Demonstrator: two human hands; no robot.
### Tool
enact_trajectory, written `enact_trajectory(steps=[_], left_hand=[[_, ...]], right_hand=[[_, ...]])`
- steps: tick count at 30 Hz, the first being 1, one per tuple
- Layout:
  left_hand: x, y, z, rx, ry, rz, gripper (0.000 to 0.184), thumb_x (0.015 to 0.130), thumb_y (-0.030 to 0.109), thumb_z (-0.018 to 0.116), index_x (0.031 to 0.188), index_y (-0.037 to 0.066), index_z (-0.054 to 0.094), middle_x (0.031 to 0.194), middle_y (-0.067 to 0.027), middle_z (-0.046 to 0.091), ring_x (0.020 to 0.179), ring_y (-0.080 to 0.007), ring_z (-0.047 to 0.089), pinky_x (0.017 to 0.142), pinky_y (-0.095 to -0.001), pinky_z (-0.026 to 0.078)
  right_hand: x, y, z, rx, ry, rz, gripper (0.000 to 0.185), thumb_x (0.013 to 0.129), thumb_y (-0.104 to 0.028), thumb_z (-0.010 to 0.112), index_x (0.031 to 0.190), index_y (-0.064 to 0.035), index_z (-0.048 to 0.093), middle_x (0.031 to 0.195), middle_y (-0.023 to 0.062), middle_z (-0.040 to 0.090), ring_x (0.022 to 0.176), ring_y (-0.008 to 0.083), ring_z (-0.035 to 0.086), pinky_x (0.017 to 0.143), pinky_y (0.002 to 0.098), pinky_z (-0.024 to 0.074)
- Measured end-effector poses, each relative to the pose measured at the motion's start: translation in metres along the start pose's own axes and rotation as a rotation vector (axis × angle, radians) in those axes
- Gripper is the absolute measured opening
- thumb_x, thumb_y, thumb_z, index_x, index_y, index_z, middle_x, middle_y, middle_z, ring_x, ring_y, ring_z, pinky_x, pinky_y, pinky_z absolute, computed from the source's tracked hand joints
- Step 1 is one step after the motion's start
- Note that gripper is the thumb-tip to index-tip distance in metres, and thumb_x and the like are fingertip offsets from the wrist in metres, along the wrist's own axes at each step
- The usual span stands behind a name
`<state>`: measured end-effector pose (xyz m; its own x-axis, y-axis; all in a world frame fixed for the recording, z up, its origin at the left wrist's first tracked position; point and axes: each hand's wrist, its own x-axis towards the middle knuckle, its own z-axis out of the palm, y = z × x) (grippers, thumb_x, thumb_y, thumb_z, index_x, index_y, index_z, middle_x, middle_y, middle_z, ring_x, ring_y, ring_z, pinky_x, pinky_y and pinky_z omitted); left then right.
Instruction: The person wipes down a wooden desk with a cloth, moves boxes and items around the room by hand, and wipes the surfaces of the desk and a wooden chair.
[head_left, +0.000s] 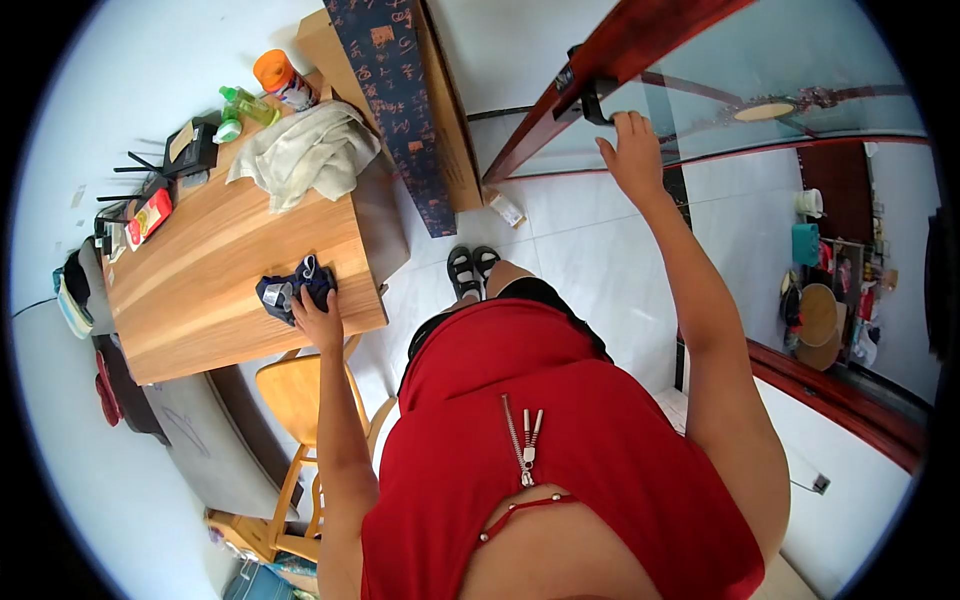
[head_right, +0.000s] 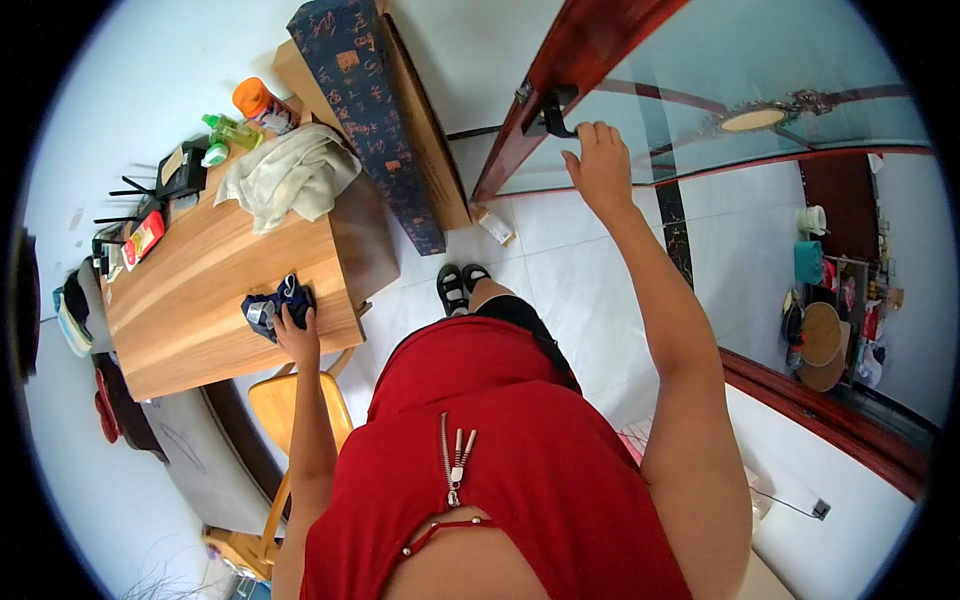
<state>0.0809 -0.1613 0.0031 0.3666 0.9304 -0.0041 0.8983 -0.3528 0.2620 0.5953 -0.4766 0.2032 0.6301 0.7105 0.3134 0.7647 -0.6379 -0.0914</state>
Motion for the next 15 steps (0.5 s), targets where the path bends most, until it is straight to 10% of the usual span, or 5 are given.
enact_trajectory(steps=[15], left_hand=[[0.048,0.147,0.007,-0.158,0.114,0.386,0.078,0.087,0.043,0.07,0.15,0.011,0.037,0.156,-0.0245,0.028,0.145,-0.0444,0.025,0.113,-0.061,0.021]], right_hand=[[-0.088,-0.011,-0.036,0.016,-0.05,0.018,0.039,0.075,-0.006,0.077,0.105,-0.0008,0.052,0.109,0.0229,0.053,0.106,0.0416,0.052,0.091,0.0476,0.0448]])
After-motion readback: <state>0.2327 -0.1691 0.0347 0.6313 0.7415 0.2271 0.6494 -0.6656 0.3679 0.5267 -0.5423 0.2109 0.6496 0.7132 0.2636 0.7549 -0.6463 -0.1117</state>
